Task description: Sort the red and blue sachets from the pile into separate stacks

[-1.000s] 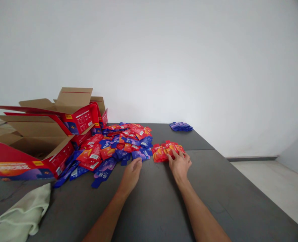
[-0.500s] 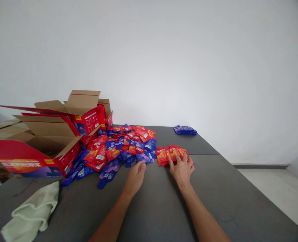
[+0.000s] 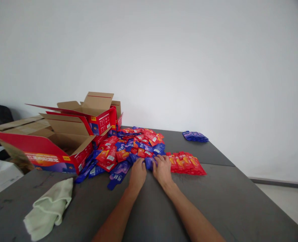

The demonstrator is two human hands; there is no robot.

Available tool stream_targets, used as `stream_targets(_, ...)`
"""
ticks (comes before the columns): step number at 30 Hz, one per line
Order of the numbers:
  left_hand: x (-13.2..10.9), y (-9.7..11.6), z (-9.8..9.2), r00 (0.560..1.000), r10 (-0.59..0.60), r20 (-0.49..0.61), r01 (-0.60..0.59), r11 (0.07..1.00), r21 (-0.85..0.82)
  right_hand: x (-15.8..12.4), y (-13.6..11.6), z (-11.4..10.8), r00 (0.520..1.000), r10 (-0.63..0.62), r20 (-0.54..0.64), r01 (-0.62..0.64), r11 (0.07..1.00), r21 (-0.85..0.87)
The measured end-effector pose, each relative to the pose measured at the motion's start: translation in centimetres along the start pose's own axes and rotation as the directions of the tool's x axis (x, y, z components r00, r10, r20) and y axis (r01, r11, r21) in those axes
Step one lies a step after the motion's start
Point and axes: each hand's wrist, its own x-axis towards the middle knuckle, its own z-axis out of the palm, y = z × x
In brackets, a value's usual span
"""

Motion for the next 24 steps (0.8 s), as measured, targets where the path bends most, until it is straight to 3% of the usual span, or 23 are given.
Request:
stream_targets(2, 1.7, -0.6, -0.2, 1.000, -0.001, 0.024, -0.002, 0.988, 0.157, 0.6, -1.2, 1.1, 0.998, -0.006, 0.056, 0.005, 1.000, 0.013)
stream_targets(5, 4.1, -0.9, -0.4, 0.998, -0.041, 0.055, 0.010, 0.881, 0.473, 1.2, -2.4, 2.7, 0.992, 0.056, 0.112, -0.054, 0.998, -0.016)
stream_targets(10, 6.1, -0.5, -0.1, 0.993, -0.107, 0.046, 0.046, 0.723, 0.689, 1.1, -3.0, 4.8, 0.975, 0.145, 0.168, -0.142, 0.989, -0.026)
stream_targets(13, 6.4, -0.4, 0.0, 0.995, -0.084, 0.061, 0.013, 0.681, 0.732, 1.0, -3.0, 5.3, 0.968, 0.132, 0.213, -0.136, 0.991, 0.001)
stream_targets(16, 6.8, -0.4, 0.0, 0.992, -0.117, 0.037, 0.054, 0.690, 0.722, 1.0, -3.0, 5.5, 0.961, 0.124, 0.245, -0.132, 0.991, 0.013)
stream_targets(20, 7.2, -0.2, -0.3, 0.979, -0.203, -0.037, 0.179, 0.749, 0.637, 1.1, -3.4, 5.4, 0.956, 0.087, 0.281, -0.105, 0.993, 0.047)
stream_targets(24, 6.9, -0.3, -1.1, 0.978, -0.178, -0.111, 0.209, 0.845, 0.492, 0.9, -4.1, 5.1, 0.962, 0.051, 0.269, -0.076, 0.994, 0.081)
